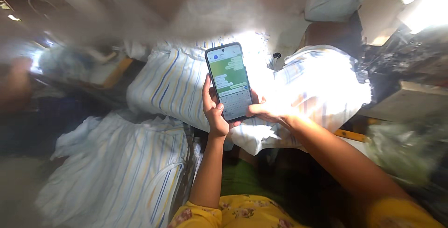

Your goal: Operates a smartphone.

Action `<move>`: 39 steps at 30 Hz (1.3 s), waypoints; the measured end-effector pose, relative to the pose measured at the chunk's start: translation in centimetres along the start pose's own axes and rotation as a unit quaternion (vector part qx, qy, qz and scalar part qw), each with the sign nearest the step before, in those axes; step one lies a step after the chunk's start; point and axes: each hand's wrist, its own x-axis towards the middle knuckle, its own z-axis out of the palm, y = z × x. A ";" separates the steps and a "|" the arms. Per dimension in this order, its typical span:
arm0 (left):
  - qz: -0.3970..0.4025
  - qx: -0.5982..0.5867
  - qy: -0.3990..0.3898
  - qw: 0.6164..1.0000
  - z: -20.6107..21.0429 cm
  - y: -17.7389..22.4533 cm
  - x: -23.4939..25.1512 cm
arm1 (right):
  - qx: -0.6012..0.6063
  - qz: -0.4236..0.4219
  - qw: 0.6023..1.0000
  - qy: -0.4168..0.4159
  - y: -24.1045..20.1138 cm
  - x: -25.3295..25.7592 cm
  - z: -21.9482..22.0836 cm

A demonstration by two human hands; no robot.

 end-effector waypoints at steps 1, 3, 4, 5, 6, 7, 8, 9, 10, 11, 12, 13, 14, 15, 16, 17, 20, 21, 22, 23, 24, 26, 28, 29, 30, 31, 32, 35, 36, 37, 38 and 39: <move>0.000 -0.001 0.000 1.000 0.0 0.0 0.0 | 0.003 0.002 1.000 -0.012 0.1 0.0 -0.2; 0.004 -0.005 -0.003 1.000 0.0 0.0 0.0 | 0.005 0.007 1.000 -0.026 0.2 0.1 -0.4; 0.004 -0.006 -0.004 1.000 0.0 0.0 0.0 | 0.002 0.009 1.000 -0.026 0.2 0.1 -0.4; 0.003 -0.006 -0.003 1.000 0.0 0.0 0.0 | 0.000 0.011 1.000 -0.027 0.2 0.1 -0.4; 0.001 -0.006 -0.003 1.000 0.0 0.1 0.0 | 0.000 0.010 0.999 -0.031 0.2 0.1 -0.4; -0.001 -0.004 -0.003 1.000 0.0 0.1 0.0 | 0.001 0.010 0.999 -0.035 0.2 0.1 -0.5; -0.002 -0.003 -0.002 1.000 0.0 0.0 0.0 | 0.002 0.008 0.999 -0.040 0.2 0.2 -0.6; -0.001 -0.003 -0.002 1.000 0.0 0.0 0.0 | 0.001 0.006 0.999 -0.044 0.3 0.2 -0.7; 0.002 -0.004 -0.003 1.000 0.0 0.0 0.0 | 0.001 0.006 0.999 -0.045 0.3 0.2 -0.7; 0.003 -0.005 -0.003 1.000 0.0 0.0 0.0 | 0.002 0.006 0.999 -0.043 0.3 0.2 -0.7; 0.004 -0.005 -0.004 1.000 0.0 0.0 0.0 | 0.001 0.008 0.999 -0.039 0.2 0.2 -0.6; 0.003 -0.005 -0.003 1.000 0.0 0.0 0.0 | -0.002 0.012 0.999 -0.035 0.2 0.2 -0.6; 0.002 -0.005 -0.001 1.000 0.0 0.1 0.0 | -0.007 0.015 0.999 -0.031 0.2 0.1 -0.6; 0.000 -0.005 0.001 1.000 0.0 0.1 0.0 | -0.009 0.019 0.999 -0.027 0.1 0.1 -0.5; -0.002 -0.004 0.002 1.000 0.0 0.1 0.0 | -0.010 0.022 1.000 -0.020 0.1 0.1 -0.5; -0.004 -0.002 0.003 1.000 0.0 0.1 0.0 | -0.007 0.023 0.999 -0.021 0.2 0.1 -0.6; 0.001 -0.001 0.003 1.000 0.1 0.1 0.0 | -0.003 0.021 0.999 -0.031 0.2 0.1 -0.7; 0.004 -0.006 0.000 1.000 0.0 0.1 0.0 | -0.003 0.018 0.999 -0.036 0.3 0.2 -0.7; 0.005 -0.009 -0.001 1.000 0.0 0.1 0.0 | -0.002 0.014 0.999 -0.038 0.3 0.2 -0.8; 0.004 -0.008 -0.001 1.000 0.0 0.1 0.0 | -0.003 0.013 0.999 -0.038 0.3 0.2 -0.8; 0.005 -0.004 -0.002 1.000 0.0 0.1 0.0 | -0.006 0.012 0.999 -0.035 0.3 0.1 -0.7; 0.008 0.007 0.004 1.000 0.0 0.0 0.0 | -0.007 0.010 1.000 -0.020 0.2 0.0 -0.5; 0.002 0.017 0.015 1.000 0.0 0.0 0.0 | -0.002 0.003 1.000 -0.010 0.1 0.0 -0.3; -0.009 0.021 0.024 0.999 0.1 0.0 -0.1 | 0.012 -0.001 1.000 -0.007 0.1 0.0 -0.3; -0.027 0.029 0.037 0.999 0.2 0.1 -0.2 | 0.029 -0.006 1.000 -0.009 0.2 0.0 -0.4; -0.043 0.044 0.047 0.997 0.3 0.2 -0.1 | 0.049 -0.013 0.999 -0.012 0.3 0.0 -0.6; -0.055 0.064 0.047 0.995 0.4 0.3 -0.1 | 0.071 -0.015 0.997 -0.027 0.5 0.1 -0.9; -0.088 0.110 0.039 0.989 0.3 0.8 0.1 | 0.125 -0.012 0.989 -0.080 0.6 0.1 -1.9; -0.101 0.107 0.036 0.988 0.3 1.1 0.3 | 0.123 -0.002 0.989 -0.083 0.4 0.1 -2.0; -0.111 0.101 0.027 0.988 0.2 1.5 0.5 | 0.118 0.009 0.989 -0.087 0.2 0.1 -2.1; -0.118 0.099 0.018 0.988 0.0 2.0 0.9 | 0.121 0.015 0.989 -0.082 0.1 0.1 -2.1; -0.123 0.105 0.011 0.987 -0.1 2.4 1.6 | 0.131 0.017 0.989 -0.073 0.0 0.2 -2.0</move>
